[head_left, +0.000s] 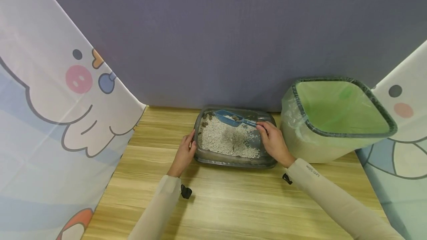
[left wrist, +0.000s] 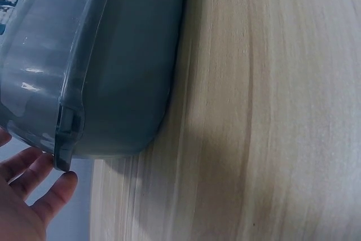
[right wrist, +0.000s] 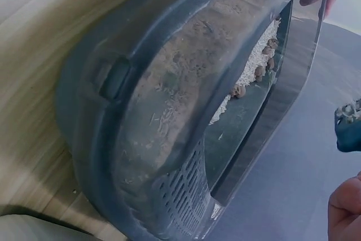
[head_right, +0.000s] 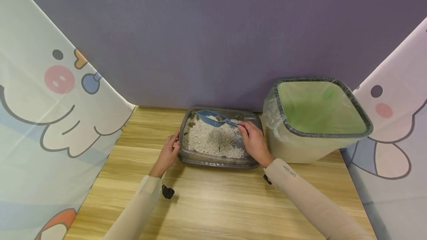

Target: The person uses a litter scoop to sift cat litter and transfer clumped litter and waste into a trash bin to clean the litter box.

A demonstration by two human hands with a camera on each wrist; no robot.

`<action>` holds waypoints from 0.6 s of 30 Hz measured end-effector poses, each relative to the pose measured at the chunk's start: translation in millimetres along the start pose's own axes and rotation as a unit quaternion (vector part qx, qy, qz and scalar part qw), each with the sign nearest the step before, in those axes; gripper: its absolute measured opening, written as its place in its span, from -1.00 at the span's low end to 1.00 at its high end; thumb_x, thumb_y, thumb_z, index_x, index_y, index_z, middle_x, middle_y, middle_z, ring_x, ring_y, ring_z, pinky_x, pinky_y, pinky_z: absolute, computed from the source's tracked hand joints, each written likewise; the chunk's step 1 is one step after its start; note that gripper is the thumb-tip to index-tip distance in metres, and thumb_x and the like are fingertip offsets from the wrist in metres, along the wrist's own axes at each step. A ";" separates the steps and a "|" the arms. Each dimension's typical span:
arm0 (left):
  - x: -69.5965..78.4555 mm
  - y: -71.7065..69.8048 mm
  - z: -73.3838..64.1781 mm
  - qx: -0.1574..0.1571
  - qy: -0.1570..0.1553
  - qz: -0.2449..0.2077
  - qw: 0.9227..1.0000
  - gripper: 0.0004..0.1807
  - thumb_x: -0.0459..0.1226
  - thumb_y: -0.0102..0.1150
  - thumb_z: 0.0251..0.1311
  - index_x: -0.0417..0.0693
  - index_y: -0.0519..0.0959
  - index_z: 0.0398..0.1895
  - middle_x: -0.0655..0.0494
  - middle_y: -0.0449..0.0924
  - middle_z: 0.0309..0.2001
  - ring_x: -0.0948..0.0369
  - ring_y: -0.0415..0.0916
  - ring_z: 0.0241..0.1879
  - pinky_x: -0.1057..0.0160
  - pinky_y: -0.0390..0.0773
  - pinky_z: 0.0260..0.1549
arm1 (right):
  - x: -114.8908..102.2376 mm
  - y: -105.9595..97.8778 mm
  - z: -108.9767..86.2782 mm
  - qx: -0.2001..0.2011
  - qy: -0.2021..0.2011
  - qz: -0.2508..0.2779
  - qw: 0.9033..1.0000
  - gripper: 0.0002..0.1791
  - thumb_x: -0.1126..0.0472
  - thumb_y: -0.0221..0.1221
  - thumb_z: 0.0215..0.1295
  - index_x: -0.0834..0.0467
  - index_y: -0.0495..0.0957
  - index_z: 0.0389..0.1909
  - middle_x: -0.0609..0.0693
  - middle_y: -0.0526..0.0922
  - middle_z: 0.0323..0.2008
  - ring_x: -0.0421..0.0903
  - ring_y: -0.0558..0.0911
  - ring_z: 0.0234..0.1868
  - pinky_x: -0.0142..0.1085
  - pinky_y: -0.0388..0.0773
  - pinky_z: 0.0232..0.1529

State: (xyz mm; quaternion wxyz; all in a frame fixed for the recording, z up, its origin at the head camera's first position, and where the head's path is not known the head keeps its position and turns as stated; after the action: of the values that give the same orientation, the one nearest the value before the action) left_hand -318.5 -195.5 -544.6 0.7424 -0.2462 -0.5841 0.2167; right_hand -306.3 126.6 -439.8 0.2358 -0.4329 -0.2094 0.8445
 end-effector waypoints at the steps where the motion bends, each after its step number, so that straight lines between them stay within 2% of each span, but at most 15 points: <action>1: -0.3 0.0 0.3 0.000 0.001 0.001 1.000 -0.44 -0.13 -0.22 0.45 0.01 0.10 0.47 -0.08 0.30 0.17 0.15 0.38 -0.27 0.17 0.45 -0.34 | -0.7 -0.8 0.5 0.003 -0.002 -0.001 1.000 -0.73 0.21 0.01 0.43 0.27 0.57 -0.04 0.04 0.57 -0.30 -0.14 0.44 -0.45 -0.17 0.38 -0.37; 9: -2.1 -0.2 1.1 0.002 0.002 0.002 1.000 -0.44 -0.11 -0.23 0.45 0.05 0.10 0.48 -0.07 0.29 0.18 0.13 0.38 -0.28 0.14 0.45 -0.34 | -6.7 -4.0 3.3 0.013 -0.012 -0.007 1.000 -0.70 0.19 0.06 0.40 0.21 0.50 0.07 -0.04 0.41 -0.35 -0.18 0.28 -0.55 -0.29 0.25 -0.50; 18: -2.3 -0.2 0.0 0.000 0.000 -0.001 1.000 -0.44 -0.14 -0.20 0.44 0.04 0.10 0.48 -0.08 0.30 0.16 0.13 0.38 -0.30 0.14 0.45 -0.34 | -7.3 -9.0 -2.2 0.088 -0.050 -0.005 0.995 -0.66 0.37 0.19 0.25 0.30 0.51 0.06 0.06 0.40 -0.34 -0.15 0.29 -0.48 -0.32 0.24 -0.47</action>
State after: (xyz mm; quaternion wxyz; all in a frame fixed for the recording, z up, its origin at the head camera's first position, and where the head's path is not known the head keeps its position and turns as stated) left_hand -319.0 -197.1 -546.2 0.7426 -0.2451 -0.5845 0.2162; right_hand -298.7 129.9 -431.3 0.2667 -0.3664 -0.1476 0.8791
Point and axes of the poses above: each hand's wrist, its own z-axis towards the middle knuckle, its own y-axis out of the palm, x = y × z, the point moved 9 cm from there along z, towards the middle knuckle
